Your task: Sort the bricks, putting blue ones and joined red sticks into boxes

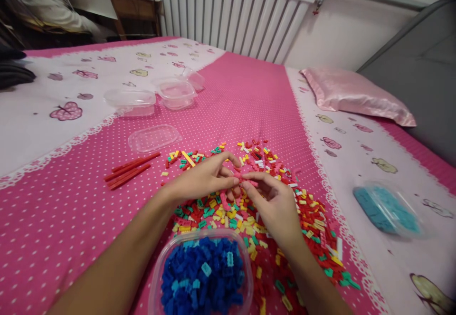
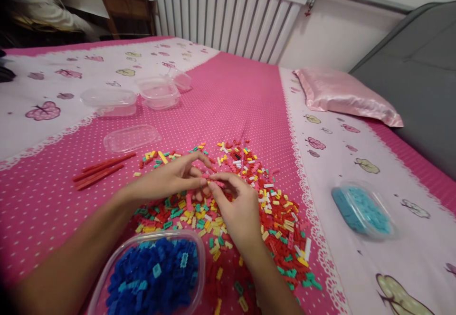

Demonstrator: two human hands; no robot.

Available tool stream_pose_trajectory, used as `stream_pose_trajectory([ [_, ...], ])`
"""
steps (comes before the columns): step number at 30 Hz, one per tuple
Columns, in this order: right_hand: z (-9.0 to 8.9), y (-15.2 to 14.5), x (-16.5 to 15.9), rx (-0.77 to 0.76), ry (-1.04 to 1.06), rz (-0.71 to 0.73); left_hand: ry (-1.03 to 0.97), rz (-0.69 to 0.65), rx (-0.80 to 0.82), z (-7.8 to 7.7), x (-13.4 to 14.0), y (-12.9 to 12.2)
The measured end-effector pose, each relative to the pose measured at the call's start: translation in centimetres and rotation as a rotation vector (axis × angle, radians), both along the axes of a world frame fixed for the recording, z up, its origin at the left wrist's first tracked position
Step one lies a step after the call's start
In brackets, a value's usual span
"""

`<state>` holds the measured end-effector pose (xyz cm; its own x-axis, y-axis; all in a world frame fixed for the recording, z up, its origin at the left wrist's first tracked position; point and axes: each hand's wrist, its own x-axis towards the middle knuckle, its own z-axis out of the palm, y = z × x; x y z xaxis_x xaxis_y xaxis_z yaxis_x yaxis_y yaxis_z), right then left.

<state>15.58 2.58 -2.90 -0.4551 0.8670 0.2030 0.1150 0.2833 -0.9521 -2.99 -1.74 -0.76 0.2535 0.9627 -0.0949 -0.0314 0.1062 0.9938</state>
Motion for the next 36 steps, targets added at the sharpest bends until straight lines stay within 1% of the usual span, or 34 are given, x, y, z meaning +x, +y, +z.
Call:
stream_pose_trajectory([
  [2, -0.1, 0.0, 0.0, 0.007, -0.02, 0.002, -0.006, -0.004, 0.017, 0.0, 0.2, 0.0],
  [8, -0.2, -0.1, 0.1, 0.106, -0.056, -0.058, 0.046, 0.003, 0.057, -0.2, 0.5, 0.1],
  [15, 0.1, -0.3, 0.2, 0.151, -0.076, -0.109, 0.099, 0.04, 0.077, -0.4, 0.9, 0.2],
  [21, 0.2, -0.3, 0.3, 0.179, -0.079, -0.089, 0.117, 0.058, 0.061, -0.4, 0.9, 0.2],
  [24, 0.2, -0.1, 0.4, 0.175, -0.084, -0.078, 0.137, 0.061, 0.077, -0.5, 0.9, 0.3],
  [29, 0.0, 0.1, 0.5, 0.135, -0.075, -0.069, 0.268, 0.117, 0.156, -0.6, 0.9, 0.5],
  [33, 0.0, 0.2, 0.5, 0.101, -0.053, -0.075, 0.395, 0.186, 0.29, -0.5, 1.1, 0.6],
  [36, -0.1, 0.2, 0.5, 0.089, -0.055, -0.083, 0.422, 0.199, 0.356, -0.2, 1.2, 0.6],
])
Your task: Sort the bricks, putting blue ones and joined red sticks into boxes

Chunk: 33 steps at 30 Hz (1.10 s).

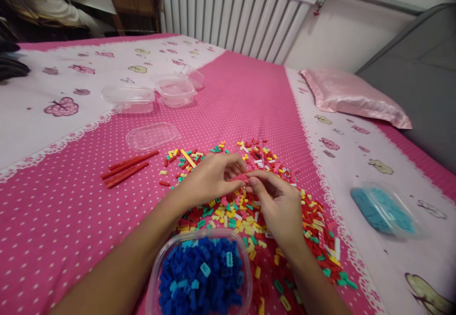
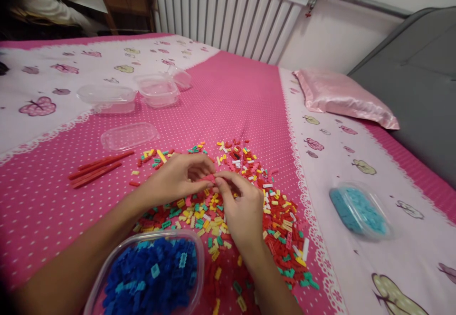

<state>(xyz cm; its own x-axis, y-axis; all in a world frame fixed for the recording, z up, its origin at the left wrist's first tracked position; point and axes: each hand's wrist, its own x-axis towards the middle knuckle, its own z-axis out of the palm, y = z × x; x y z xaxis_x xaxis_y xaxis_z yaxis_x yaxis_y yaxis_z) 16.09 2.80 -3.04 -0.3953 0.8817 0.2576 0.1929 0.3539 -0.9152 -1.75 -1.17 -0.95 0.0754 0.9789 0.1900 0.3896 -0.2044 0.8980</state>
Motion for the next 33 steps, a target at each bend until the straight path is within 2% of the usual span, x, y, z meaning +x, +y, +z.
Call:
stream_pose_trajectory([
  [4, -0.23, -0.05, 0.07, 0.002, 0.011, -0.011, 0.012, 0.014, 0.041, 0.09, 0.12, 0.0],
  [9, -0.42, -0.03, -0.03, -0.072, 0.102, 0.027, 0.076, 0.039, 0.083, 0.23, -0.04, -0.06],
  [13, -0.58, 0.18, -0.1, 0.009, 0.044, 0.058, 0.219, 0.072, 0.143, 0.7, -0.1, -0.37],
  [19, -0.79, 0.16, -0.05, 0.09, 0.009, -0.024, 0.445, 0.069, 0.259, 0.89, 0.07, -0.43],
  [28, -0.66, -0.12, -0.19, 0.141, 0.018, -0.088, 0.431, 0.08, 0.329, 0.87, 0.12, -0.42],
  [33, -0.5, -0.59, -0.12, 0.274, -0.01, -0.165, 0.446, 0.065, 0.38, 1.01, 0.28, -0.41],
])
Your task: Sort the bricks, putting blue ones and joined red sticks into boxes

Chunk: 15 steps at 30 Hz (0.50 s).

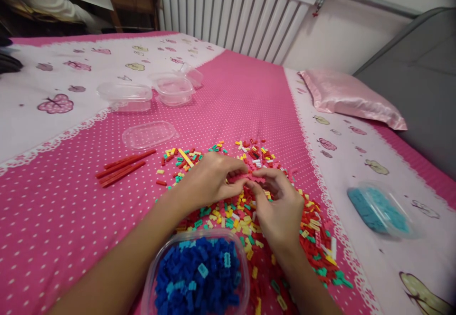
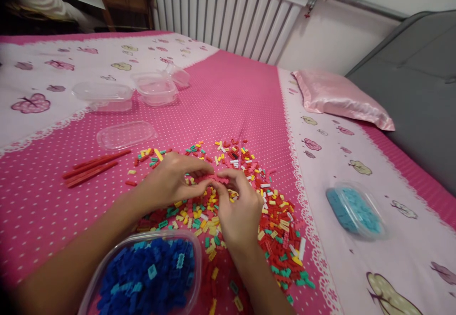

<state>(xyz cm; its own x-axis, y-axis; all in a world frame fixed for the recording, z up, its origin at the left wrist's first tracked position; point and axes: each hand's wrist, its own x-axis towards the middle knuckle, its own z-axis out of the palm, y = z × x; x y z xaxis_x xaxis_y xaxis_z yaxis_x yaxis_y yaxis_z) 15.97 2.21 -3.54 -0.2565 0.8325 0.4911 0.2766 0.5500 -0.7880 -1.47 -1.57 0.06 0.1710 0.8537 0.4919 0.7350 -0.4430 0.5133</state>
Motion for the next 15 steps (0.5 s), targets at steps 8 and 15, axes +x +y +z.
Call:
stream_pose_trajectory([
  [8, 0.49, 0.08, 0.18, 0.113, -0.1, -0.055, -0.085, 0.012, -0.139, 0.29, 0.05, -0.13],
  [15, 0.69, 0.32, 0.34, 0.086, -0.13, -0.047, -0.106, 0.034, -0.184, -0.27, 0.08, 0.15],
])
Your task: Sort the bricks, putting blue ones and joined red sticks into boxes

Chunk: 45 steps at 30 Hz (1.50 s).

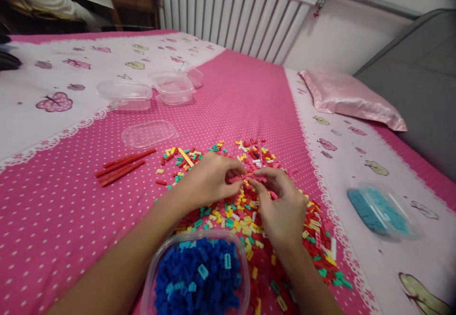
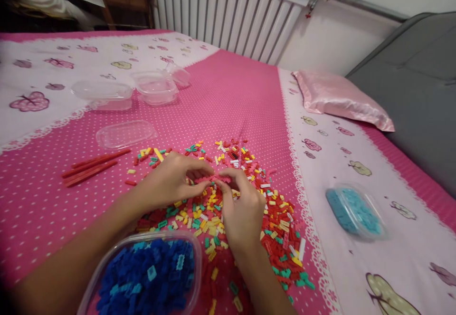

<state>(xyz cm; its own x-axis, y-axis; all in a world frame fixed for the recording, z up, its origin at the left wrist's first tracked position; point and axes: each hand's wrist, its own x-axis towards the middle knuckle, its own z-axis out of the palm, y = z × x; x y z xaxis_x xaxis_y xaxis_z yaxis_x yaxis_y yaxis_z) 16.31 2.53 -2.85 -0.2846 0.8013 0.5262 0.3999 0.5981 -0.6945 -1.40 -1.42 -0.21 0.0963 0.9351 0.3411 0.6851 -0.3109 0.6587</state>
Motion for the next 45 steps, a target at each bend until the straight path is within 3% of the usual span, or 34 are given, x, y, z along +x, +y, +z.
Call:
stream_pose_trajectory([
  [9, -0.4, 0.2, -0.1, -0.081, 0.042, 0.075, -0.042, -0.009, -0.014, 0.2, -0.5, 0.0],
  [16, -0.2, -0.3, -0.4, -0.104, 0.22, 0.014, -0.418, -0.04, -0.201, 0.3, -0.1, 0.1],
  [20, 0.2, -0.5, -0.9, -0.199, 0.359, 0.014, -0.562, -0.058, -0.247, 0.3, 0.1, 0.2],
  [29, 0.1, -0.1, -0.9, -0.4, 0.477, 0.089, -0.661, -0.02, -0.328, 0.8, 0.3, 0.1],
  [37, 0.2, 0.0, -1.0, -0.412, 0.449, 0.101, -0.67, -0.001, -0.303, 0.6, 0.2, 0.3],
  [45, -0.1, 0.3, -1.0, -0.372, 0.476, 0.137, -0.621, -0.062, -0.186, -0.3, -0.2, 0.4],
])
